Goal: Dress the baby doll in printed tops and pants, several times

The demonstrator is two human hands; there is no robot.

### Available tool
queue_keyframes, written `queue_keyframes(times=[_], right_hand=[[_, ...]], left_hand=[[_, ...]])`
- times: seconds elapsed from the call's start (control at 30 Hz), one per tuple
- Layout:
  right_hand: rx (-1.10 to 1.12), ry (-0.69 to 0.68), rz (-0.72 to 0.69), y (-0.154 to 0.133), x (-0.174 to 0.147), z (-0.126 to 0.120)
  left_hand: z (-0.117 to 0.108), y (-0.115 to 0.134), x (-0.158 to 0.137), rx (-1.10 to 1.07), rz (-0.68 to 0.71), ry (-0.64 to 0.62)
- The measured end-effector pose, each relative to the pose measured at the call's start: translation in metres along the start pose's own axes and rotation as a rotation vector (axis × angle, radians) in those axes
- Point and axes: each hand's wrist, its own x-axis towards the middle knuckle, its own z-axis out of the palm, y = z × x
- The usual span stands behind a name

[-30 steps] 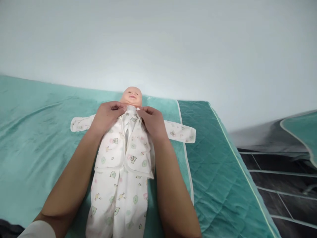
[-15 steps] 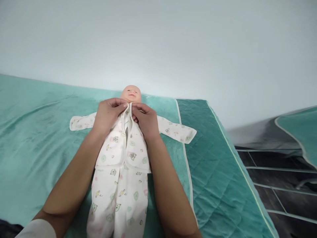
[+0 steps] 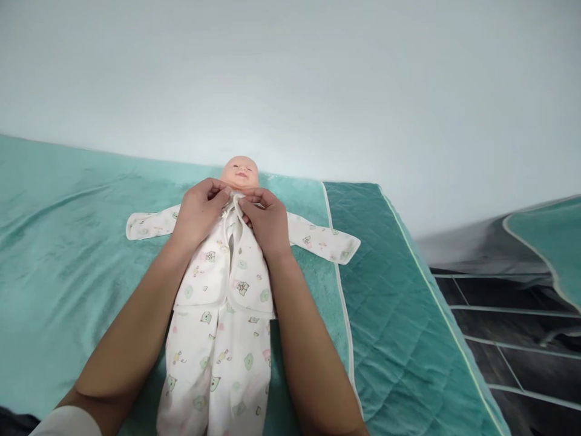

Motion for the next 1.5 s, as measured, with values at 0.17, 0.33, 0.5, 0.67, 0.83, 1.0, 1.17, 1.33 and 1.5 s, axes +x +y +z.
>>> queue_keyframes(times=[0.17,0.33,0.5,0.67,0.83,1.0,1.17,1.33,1.5], right_hand=[[-0.109,0.033,-0.044,0.0,-0.001,-0.001],[-0.118,-0.005,-0.025,0.0,-0.001,-0.002],[-0.101,0.013,-0.065,0.0,-0.002,-0.002],[-0.117,-0.001,-0.091,-0.001,-0.003,-0.002],[-0.107,0.003,-0.049,-0.001,-0.003,-0.002],[-0.124,0.004,-0.053,-0.001,-0.003,-0.001],[-0.117,0.032,-0.06,0.0,-0.004,0.0],[-0.079,0.046,-0.072,0.001,-0.005,0.0],[-0.07,0.054,-0.069,0.002,-0.006,0.0]], left_hand=[[-0.002,-0.001,0.003,0.033,-0.013,-0.055],[-0.003,-0.006,0.004,-0.014,-0.043,-0.086],[-0.003,-0.01,0.005,-0.027,-0.052,-0.099],[-0.003,-0.011,0.005,0.011,-0.033,-0.085],[-0.003,-0.01,0.005,0.011,-0.031,-0.093],[-0.004,-0.01,0.006,-0.028,-0.039,-0.108],[-0.005,-0.012,0.007,-0.044,-0.033,-0.116],[-0.006,-0.013,0.006,-0.024,-0.01,-0.12],[-0.008,-0.012,0.006,-0.034,-0.013,-0.13]])
